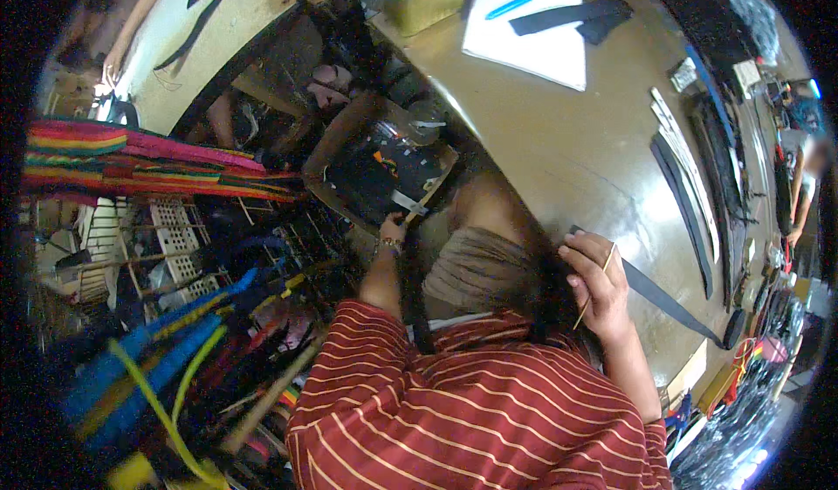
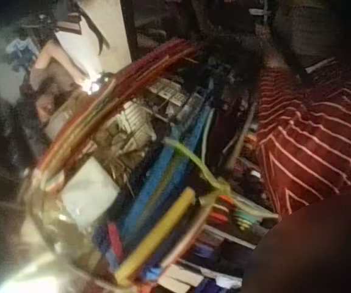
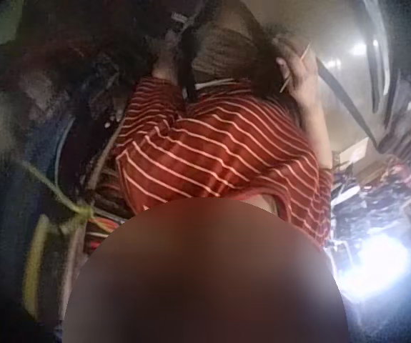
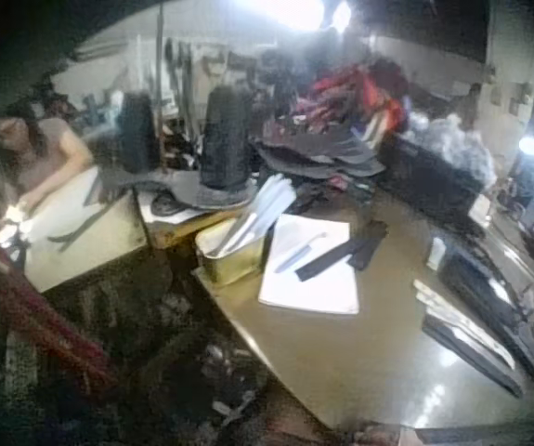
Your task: The person aligns a white paper template over a black strap and uses a wooden stick to press or mark along the template. They repeatedly place the strap on a wooden board with nails, then remove and reposition it. The person handles multiple straps and templates on a cluttered workbench.
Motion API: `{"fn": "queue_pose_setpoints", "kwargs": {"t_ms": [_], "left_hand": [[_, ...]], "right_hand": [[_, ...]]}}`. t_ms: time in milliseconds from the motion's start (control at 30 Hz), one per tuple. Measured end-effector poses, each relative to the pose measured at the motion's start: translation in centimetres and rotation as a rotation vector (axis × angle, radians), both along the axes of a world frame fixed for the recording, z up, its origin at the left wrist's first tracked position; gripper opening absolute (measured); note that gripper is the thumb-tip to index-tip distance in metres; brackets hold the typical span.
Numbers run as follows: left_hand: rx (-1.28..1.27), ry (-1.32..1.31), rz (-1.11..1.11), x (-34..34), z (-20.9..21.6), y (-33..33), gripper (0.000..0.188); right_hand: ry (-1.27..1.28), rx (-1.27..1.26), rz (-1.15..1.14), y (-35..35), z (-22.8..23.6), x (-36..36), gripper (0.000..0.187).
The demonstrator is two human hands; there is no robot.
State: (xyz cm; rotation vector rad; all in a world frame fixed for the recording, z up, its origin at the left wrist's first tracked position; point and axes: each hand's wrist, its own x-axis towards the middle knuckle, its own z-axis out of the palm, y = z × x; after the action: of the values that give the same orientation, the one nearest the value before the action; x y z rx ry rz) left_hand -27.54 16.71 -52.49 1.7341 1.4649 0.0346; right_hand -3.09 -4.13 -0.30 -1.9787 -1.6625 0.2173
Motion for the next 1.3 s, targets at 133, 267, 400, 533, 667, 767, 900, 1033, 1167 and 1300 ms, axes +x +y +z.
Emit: {"fn": "queue_pose_setpoints", "kwargs": {"t_ms": [133, 267, 400, 533, 667, 767, 900, 1033, 1167, 1300], "left_hand": [[-0.157, -0.239, -0.104, 4.0, -1.0, 0.1, 0.037], [-0.077, 0.131, -0.178, 6.6, -5.5, -0.7, 0.021], [-0.179, 0.069, -0.254, 5.5, -4.4, -1.5, 0.022], [0.362, 0.019, -0.492, 2.0, 1.0, 0.5, 0.023], [0.499, -0.043, -0.105, -0.1, 6.1, 3.0, 0.021], [0.297, 0.013, -0.009, -1.4, 9.0, 2.7, 0.016], [0.496, -0.117, -0.049, -2.4, 10.3, 0.2, 0.013], [0.421, -0.186, -0.134, -2.8, 8.4, -3.6, 0.014], [0.248, -0.178, -0.315, -0.7, 5.3, -6.1, 0.015], [0.093, -0.261, -0.385, 5.3, 3.5, -6.4, 0.016]], "right_hand": [[-0.110, -0.095, -0.050, 2.3, -1.0, -0.7, 0.032], [-0.139, -0.098, -0.053, 2.6, -1.0, -0.7, 0.031], [-0.137, -0.108, -0.066, 2.6, -1.1, -0.6, 0.031], [-0.121, -0.073, -0.079, 2.7, -1.4, -0.6, 0.029], [-0.132, -0.079, -0.089, 2.7, -1.3, -0.7, 0.028], [-0.103, -0.097, -0.104, 2.7, -1.2, -0.8, 0.027], [-0.152, -0.121, -0.107, 2.8, -1.3, -0.8, 0.028], [-0.180, -0.102, -0.125, 2.8, -1.6, -1.0, 0.029], [-0.217, -0.099, -0.110, 2.9, -1.7, -1.2, 0.036], [-0.298, -0.182, -0.107, 3.1, -1.6, -1.2, 0.044]]}}
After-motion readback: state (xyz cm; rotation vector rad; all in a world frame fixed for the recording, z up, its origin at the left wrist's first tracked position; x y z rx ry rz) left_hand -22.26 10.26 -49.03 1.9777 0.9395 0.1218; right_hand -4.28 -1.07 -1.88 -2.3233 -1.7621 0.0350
